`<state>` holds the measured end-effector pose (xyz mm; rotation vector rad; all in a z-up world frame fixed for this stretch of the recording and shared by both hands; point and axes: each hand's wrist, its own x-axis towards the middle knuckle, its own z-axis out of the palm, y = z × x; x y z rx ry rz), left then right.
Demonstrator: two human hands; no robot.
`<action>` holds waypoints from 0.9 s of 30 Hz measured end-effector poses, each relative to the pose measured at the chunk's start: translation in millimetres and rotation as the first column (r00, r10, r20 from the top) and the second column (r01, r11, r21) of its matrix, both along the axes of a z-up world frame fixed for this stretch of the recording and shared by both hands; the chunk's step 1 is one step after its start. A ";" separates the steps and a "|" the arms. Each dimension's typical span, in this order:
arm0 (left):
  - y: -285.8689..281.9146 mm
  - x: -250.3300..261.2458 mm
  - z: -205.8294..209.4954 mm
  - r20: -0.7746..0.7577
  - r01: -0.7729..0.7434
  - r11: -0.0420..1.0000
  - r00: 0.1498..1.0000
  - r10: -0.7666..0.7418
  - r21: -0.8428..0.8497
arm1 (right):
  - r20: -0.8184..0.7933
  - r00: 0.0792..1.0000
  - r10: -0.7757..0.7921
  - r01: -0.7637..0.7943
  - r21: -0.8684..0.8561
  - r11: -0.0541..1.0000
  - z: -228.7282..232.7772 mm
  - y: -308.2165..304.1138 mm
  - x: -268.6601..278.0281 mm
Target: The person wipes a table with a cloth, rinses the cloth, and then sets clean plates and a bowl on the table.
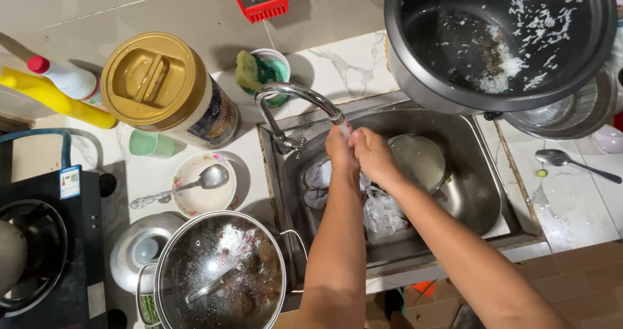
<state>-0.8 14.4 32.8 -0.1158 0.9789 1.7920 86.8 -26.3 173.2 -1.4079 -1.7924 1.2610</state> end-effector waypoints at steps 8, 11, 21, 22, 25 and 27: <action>-44.4 -42.6 -127.9 0.248 -0.326 0.889 0.877 0.411 -0.321 | -0.323 0.946 -0.002 -0.012 -0.039 0.999 9.5 0.4 2.1; -55.0 -55.5 -66.6 0.195 -0.411 0.808 0.829 0.524 -0.421 | 0.107 0.994 0.005 0.002 -0.064 0.998 21.9 -3.0 12.1; -62.5 -59.3 -0.1 -0.335 -0.377 0.732 0.918 0.214 -0.567 | 0.053 0.999 0.007 -0.021 0.260 0.965 -7.7 -22.8 60.6; -62.1 -62.0 -6.7 -0.314 -0.383 0.752 0.918 0.244 -0.536 | 0.151 0.988 0.023 -0.035 0.077 0.996 3.5 -25.6 64.7; -57.4 -69.6 -30.6 -0.364 -0.415 0.769 0.896 0.254 -0.486 | 0.182 0.981 0.067 -0.052 -0.088 0.995 -4.0 -30.2 86.0; -55.8 -75.1 -23.8 -0.438 -0.440 0.769 0.869 0.233 -0.464 | 0.120 0.990 0.078 -0.071 -0.063 0.996 -19.5 -32.6 99.2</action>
